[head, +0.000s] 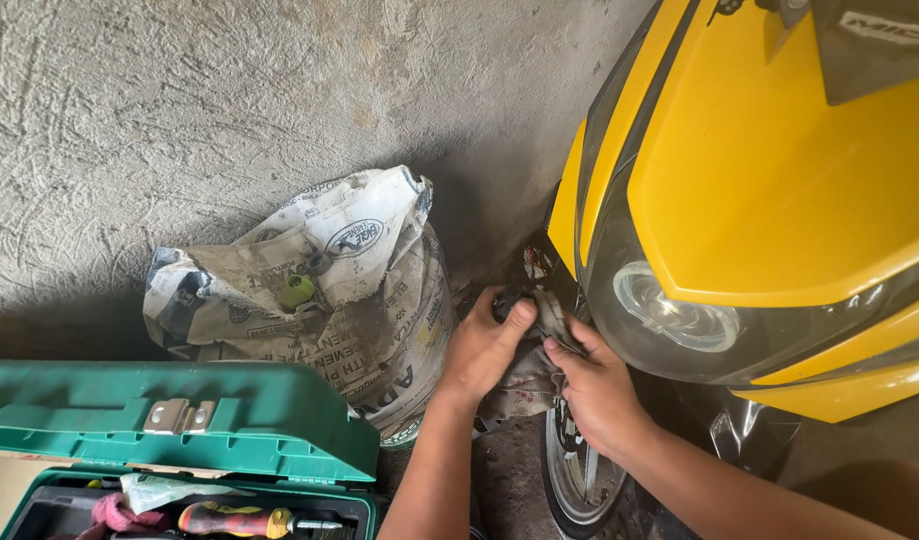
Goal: Repairing or modifying the front panel and wiring of a yellow scooter using hand tools.
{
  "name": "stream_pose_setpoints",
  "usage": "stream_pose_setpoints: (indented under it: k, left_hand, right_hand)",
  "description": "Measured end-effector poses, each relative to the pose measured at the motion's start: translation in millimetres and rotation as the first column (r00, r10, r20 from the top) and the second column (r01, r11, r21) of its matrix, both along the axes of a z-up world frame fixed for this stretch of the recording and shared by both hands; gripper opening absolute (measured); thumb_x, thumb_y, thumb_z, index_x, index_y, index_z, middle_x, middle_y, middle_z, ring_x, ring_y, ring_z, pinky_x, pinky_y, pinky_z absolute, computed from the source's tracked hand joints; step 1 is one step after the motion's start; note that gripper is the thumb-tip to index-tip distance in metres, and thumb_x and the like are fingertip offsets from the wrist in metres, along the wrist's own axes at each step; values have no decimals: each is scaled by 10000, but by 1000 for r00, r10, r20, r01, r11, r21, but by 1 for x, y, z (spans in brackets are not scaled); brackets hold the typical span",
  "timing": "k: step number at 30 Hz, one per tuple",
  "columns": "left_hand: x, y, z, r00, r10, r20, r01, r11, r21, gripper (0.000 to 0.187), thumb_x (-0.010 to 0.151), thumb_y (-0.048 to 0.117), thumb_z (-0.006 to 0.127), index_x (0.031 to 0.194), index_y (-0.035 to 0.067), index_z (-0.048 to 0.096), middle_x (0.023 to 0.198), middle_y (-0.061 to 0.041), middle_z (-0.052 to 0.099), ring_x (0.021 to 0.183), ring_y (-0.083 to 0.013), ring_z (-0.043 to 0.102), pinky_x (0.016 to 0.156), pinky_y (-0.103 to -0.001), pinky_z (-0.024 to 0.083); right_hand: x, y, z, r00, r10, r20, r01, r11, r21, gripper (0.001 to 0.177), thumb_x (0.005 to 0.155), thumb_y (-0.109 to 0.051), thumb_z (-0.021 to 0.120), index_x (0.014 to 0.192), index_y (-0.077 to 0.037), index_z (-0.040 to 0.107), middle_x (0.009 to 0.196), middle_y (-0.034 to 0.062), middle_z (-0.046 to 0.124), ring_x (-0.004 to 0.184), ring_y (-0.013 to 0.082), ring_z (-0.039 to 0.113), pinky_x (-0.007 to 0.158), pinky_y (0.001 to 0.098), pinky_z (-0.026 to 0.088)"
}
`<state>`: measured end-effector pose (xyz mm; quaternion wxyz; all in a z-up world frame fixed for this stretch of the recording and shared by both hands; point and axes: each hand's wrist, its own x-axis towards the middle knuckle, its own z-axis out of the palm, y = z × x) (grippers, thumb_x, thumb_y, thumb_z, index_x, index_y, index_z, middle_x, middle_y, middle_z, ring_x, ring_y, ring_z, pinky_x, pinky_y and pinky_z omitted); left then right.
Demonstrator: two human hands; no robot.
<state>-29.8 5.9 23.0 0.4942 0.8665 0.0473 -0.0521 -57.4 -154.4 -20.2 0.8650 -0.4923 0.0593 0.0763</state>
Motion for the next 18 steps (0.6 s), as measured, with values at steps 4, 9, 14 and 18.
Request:
stream_pose_setpoints:
  k: [4,9,14,18]
  left_hand:
    - [7,5,-13,1000,-8,4,8,975,-221,1182,654,977,379,1340,42,614,1209,-204,733,1188,-320,681,1008,-402,480]
    - [15,5,-12,971,87,-225,-166,917,-363,1086,788,893,279,1349,35,639,1311,-177,705,1272,-279,633,1079,-381,414]
    - [11,-3,-2,978,205,-41,-209,954,-216,905,877,775,300,1395,105,619,1410,-174,624,1360,-324,535,1122,-396,366]
    - [8,-11,6,989,120,-80,-121,993,-5,830,894,732,270,1409,180,615,1346,-180,665,1330,-371,557,1104,-434,402]
  right_hand:
    - [-2,-2,13,988,3,-154,16,993,121,488,928,-21,586,1416,-31,559,1254,82,685,1145,176,640,1024,386,487]
    - [1,-4,8,992,40,-123,-27,994,105,494,930,-22,584,1424,-26,555,1277,95,670,1152,180,637,1028,387,494]
    - [5,4,16,982,120,146,-44,898,-437,483,966,-69,582,1449,-60,555,1354,80,682,1205,172,610,1017,276,468]
    - [6,8,45,885,254,391,185,579,-794,552,934,-75,607,1478,-75,512,1312,131,643,1171,243,638,961,294,454]
